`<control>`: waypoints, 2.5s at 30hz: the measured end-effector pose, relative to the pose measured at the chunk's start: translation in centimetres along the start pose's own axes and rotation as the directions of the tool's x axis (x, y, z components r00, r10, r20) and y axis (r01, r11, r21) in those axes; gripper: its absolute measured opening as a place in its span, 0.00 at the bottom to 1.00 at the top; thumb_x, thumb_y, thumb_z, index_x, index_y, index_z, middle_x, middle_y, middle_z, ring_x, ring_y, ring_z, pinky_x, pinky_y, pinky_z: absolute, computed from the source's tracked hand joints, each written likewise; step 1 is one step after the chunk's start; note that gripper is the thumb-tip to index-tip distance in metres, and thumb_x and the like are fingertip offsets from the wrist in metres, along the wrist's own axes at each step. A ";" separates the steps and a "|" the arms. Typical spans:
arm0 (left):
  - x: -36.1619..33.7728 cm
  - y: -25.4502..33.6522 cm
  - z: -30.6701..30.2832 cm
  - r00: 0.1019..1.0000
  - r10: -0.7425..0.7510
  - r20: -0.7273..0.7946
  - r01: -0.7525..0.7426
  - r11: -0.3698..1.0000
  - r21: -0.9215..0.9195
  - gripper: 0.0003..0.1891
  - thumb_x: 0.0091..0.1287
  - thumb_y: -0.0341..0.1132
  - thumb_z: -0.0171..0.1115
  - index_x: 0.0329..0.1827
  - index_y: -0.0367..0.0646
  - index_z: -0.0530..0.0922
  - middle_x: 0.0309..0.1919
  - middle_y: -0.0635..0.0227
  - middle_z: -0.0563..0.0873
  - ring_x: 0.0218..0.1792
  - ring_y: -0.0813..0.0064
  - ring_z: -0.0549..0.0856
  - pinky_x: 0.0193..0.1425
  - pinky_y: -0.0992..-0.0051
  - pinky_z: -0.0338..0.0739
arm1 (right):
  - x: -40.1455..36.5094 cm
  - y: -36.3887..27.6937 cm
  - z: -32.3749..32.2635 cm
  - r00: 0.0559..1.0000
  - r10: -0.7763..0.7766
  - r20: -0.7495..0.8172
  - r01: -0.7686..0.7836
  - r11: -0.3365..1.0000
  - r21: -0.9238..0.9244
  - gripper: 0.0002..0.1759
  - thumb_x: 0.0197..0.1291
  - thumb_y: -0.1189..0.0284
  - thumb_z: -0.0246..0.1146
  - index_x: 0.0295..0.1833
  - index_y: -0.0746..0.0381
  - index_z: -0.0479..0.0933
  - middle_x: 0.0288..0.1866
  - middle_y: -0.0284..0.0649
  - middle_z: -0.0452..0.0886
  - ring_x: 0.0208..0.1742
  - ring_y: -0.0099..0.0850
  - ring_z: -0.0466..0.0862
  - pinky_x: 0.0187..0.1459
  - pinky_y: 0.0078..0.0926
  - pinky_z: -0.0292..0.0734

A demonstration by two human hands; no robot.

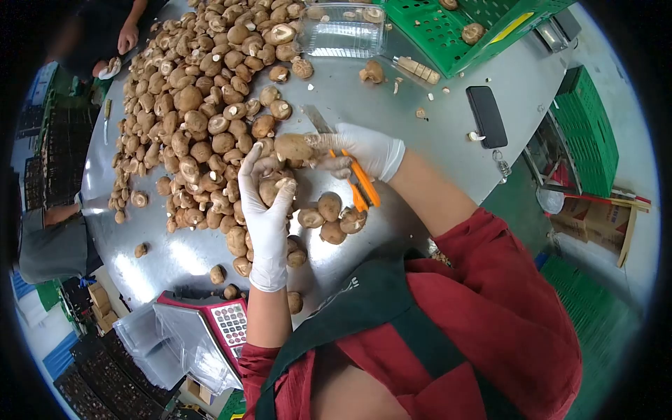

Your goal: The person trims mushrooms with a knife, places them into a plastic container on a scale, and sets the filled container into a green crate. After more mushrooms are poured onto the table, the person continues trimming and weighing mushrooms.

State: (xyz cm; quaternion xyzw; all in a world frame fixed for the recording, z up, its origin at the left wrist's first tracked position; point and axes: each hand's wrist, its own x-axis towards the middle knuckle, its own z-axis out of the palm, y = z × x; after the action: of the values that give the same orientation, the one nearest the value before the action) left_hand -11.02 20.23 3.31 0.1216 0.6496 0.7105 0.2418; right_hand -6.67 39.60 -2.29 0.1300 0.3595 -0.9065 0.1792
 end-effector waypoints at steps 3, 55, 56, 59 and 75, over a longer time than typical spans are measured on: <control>0.4 -1.6 -1.2 0.966 0.210 0.151 -0.250 0.906 0.340 0.29 0.63 0.23 0.66 0.68 0.41 0.69 0.53 0.62 0.80 0.55 0.75 0.80 0.57 0.76 0.77 | -1.2 1.0 1.9 0.999 0.041 -0.030 -0.046 0.981 -0.187 0.22 0.67 0.54 0.65 0.44 0.65 0.77 0.24 0.31 0.75 0.15 0.13 0.65 0.17 0.14 0.60; -7.7 -2.4 -5.6 0.940 -0.323 0.108 0.340 0.909 -0.243 0.12 0.68 0.20 0.53 0.53 0.40 0.74 0.45 0.66 0.80 0.38 0.79 0.81 0.38 0.80 0.78 | 4.0 0.7 -0.7 0.731 -0.680 0.048 -0.091 -0.167 -0.982 0.18 0.56 0.74 0.63 0.53 0.59 0.79 0.51 0.40 0.81 0.45 0.44 0.84 0.46 0.38 0.80; -7.7 -1.9 -5.6 0.939 -0.331 0.091 0.343 0.892 -0.296 0.11 0.69 0.21 0.54 0.52 0.40 0.75 0.44 0.67 0.81 0.37 0.80 0.80 0.37 0.81 0.77 | 4.1 0.7 -0.9 0.703 -0.707 0.083 -0.041 -0.156 -0.987 0.17 0.55 0.75 0.64 0.53 0.60 0.79 0.50 0.41 0.81 0.43 0.44 0.85 0.46 0.39 0.80; -6.9 -0.7 -5.5 0.937 -0.348 0.001 0.320 0.860 -0.397 0.05 0.75 0.30 0.55 0.48 0.41 0.77 0.35 0.70 0.81 0.29 0.85 0.77 0.27 0.85 0.71 | 1.8 -0.8 3.0 0.916 -0.398 -0.060 0.149 0.473 -0.868 0.16 0.56 0.76 0.67 0.52 0.61 0.79 0.37 0.35 0.82 0.32 0.27 0.82 0.34 0.26 0.78; -6.8 -3.2 -7.8 0.789 -0.556 0.263 0.595 0.584 -0.552 0.23 0.75 0.50 0.53 0.63 0.42 0.71 0.46 0.61 0.81 0.32 0.71 0.84 0.19 0.85 0.68 | -0.8 2.1 8.3 0.929 -0.369 -0.011 0.142 0.385 -0.912 0.16 0.64 0.73 0.62 0.57 0.63 0.77 0.42 0.43 0.86 0.40 0.31 0.86 0.44 0.31 0.81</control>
State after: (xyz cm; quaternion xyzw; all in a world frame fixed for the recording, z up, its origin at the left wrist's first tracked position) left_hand -8.48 10.18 0.10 -0.1579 0.3812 0.7588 0.5040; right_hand -5.97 32.51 2.61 0.0529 0.8187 -0.5705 0.0383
